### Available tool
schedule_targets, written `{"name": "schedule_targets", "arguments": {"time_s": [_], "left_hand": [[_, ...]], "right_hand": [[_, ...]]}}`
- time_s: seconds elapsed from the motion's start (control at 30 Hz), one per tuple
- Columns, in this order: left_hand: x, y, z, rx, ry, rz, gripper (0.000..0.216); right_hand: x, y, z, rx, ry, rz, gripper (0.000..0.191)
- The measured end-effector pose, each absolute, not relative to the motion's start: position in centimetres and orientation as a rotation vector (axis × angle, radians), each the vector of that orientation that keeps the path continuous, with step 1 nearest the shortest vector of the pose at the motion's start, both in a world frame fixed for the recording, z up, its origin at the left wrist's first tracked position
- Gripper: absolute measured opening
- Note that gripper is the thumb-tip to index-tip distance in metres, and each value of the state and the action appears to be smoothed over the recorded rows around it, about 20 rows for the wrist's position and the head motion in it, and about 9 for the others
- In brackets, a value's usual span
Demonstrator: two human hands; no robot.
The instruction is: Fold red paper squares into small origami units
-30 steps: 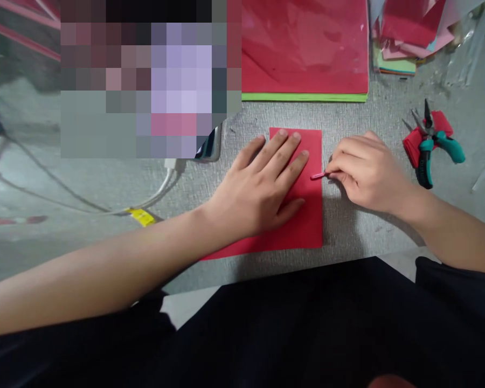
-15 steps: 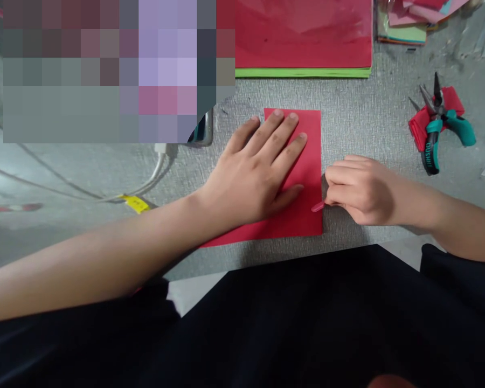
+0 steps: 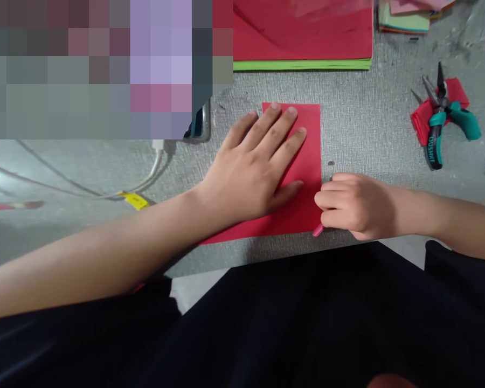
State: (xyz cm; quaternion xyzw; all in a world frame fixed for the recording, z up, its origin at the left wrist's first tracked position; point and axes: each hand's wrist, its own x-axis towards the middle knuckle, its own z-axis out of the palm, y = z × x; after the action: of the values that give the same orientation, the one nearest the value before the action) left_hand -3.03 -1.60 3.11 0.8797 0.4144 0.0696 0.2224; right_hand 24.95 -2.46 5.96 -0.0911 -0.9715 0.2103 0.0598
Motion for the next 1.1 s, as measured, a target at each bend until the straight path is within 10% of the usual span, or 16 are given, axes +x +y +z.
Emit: {"name": "schedule_targets", "arguments": {"time_s": [0.47, 1.1], "left_hand": [[-3.5, -1.6, 2.4, 2.520, 1.108, 0.178, 0.087], [-2.9, -1.7, 2.5, 2.557, 1.063, 0.248, 0.080]], "right_hand": [[24.8, -3.4, 5.1, -0.197, -2.850, 0.718, 0.024], [24.9, 2.3, 3.9, -1.195, -2.325, 0.386, 0.020]]}}
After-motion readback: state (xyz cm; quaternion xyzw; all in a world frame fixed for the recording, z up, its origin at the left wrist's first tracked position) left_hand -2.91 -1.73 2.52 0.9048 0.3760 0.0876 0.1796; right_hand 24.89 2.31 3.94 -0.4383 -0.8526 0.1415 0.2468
